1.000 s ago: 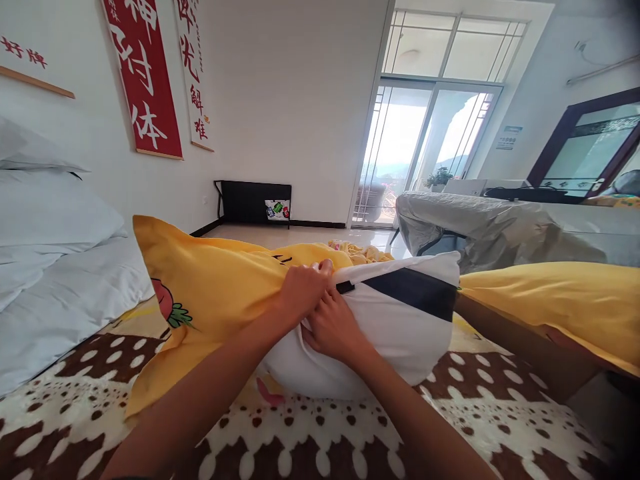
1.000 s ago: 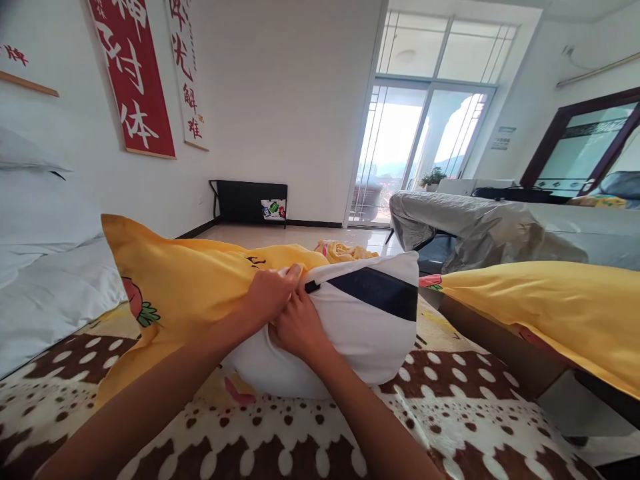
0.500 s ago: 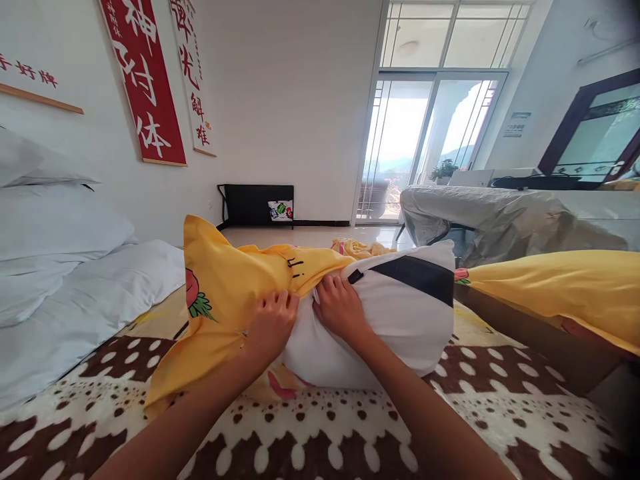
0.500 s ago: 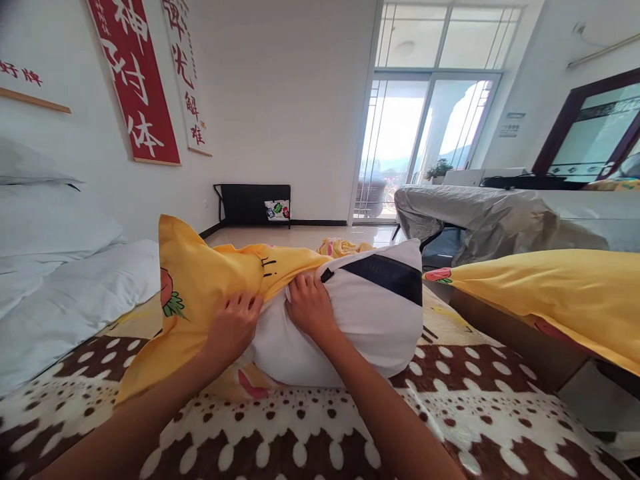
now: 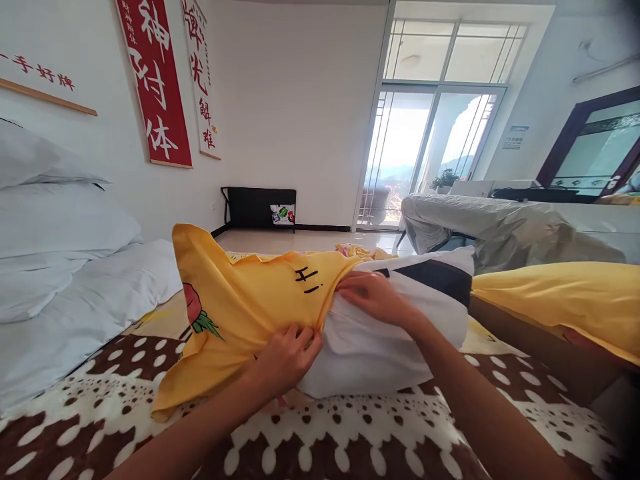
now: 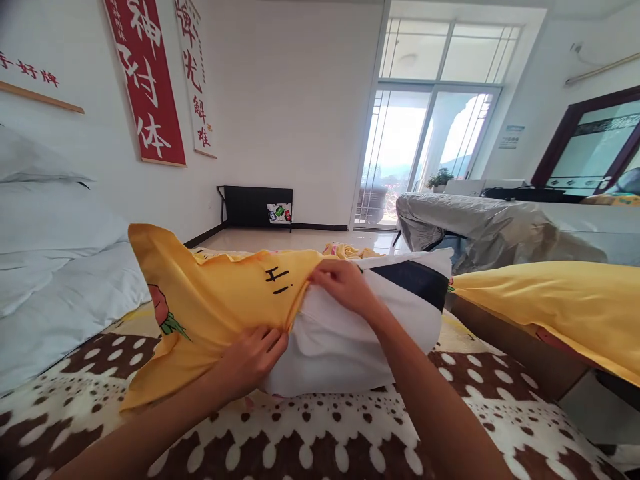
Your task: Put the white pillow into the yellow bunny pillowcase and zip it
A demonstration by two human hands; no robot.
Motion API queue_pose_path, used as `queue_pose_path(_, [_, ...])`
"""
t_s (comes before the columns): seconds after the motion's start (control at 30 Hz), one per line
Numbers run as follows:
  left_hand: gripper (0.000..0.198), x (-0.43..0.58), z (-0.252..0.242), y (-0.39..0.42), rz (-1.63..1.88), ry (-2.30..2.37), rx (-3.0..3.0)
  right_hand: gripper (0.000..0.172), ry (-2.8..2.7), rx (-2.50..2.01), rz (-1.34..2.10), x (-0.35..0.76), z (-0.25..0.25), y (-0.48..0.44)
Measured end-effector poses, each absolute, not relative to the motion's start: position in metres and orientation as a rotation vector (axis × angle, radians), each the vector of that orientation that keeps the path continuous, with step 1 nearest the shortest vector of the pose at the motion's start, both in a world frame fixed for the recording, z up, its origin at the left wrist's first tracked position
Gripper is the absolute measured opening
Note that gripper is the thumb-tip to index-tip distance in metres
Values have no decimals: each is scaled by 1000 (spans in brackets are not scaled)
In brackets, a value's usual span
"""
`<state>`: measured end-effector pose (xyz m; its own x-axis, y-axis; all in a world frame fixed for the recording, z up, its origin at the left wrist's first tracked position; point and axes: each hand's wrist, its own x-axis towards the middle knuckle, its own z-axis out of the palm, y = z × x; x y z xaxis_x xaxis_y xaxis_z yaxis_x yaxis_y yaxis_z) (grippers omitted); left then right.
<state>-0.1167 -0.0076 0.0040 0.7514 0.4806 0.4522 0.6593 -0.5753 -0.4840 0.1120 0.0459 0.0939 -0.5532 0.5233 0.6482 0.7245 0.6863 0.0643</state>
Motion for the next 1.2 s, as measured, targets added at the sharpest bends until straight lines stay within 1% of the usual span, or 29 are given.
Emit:
queue_pose_path(0.07, [24,-114,8,-17,-331,-763,-2352,36,-2105,-975,-441,111,123,46])
queue_pose_path(0.13, [21,-115,23,-30,-337,-652,-2408,38,-2046,-1012,-477,101,140,52])
queue_pose_path(0.2, [15,-122,46,-45,-393,-527,-2404,36,-2193,-1061,-418,91,143,60])
queue_pose_path(0.27, [16,-140,73,-56,-543,-485,-2302,38,-2387,-1112,-243,87,136,69])
queue_pose_path(0.33, [21,-164,97,-59,-732,-627,-2145,44,-2439,-1137,-107,90,127,75])
queue_pose_path(0.4, [25,-193,118,-50,-818,-882,-2012,47,-2383,-1132,-102,98,123,76])
queue_pose_path(0.5, [41,-234,139,-22,-675,-1123,-1957,48,-2263,-1115,-199,110,128,67])
queue_pose_path(0.57, [47,-255,143,-4,-540,-1228,-1983,49,-2159,-1131,-261,115,133,58])
queue_pose_path(0.63, [49,-268,140,5,-470,-1378,-1996,50,-2129,-1161,-317,117,136,50])
queue_pose_path(0.77, [52,-277,130,2,-545,-1625,-2040,50,-2312,-1230,-474,122,135,44])
queue_pose_path(0.83, [59,-280,133,-3,-630,-1594,-2094,51,-2274,-1265,-592,124,136,43])
queue_pose_path(0.9, [66,-284,142,-7,-711,-1468,-2120,53,-2208,-1260,-695,123,136,42])
queue_pose_path(0.97, [70,-287,154,-9,-752,-1380,-2140,53,-2237,-1207,-752,121,135,39])
queue_pose_path(1.07, [61,-291,167,-11,-842,-1491,-2298,49,-2352,-1136,-747,117,133,38])
queue_pose_path(1.13, [52,-294,168,-11,-954,-1681,-2425,44,-2390,-1133,-699,117,134,38])
queue_pose_path(1.2, [50,-300,162,-10,-1061,-1871,-2497,42,-2424,-1137,-666,122,136,39])
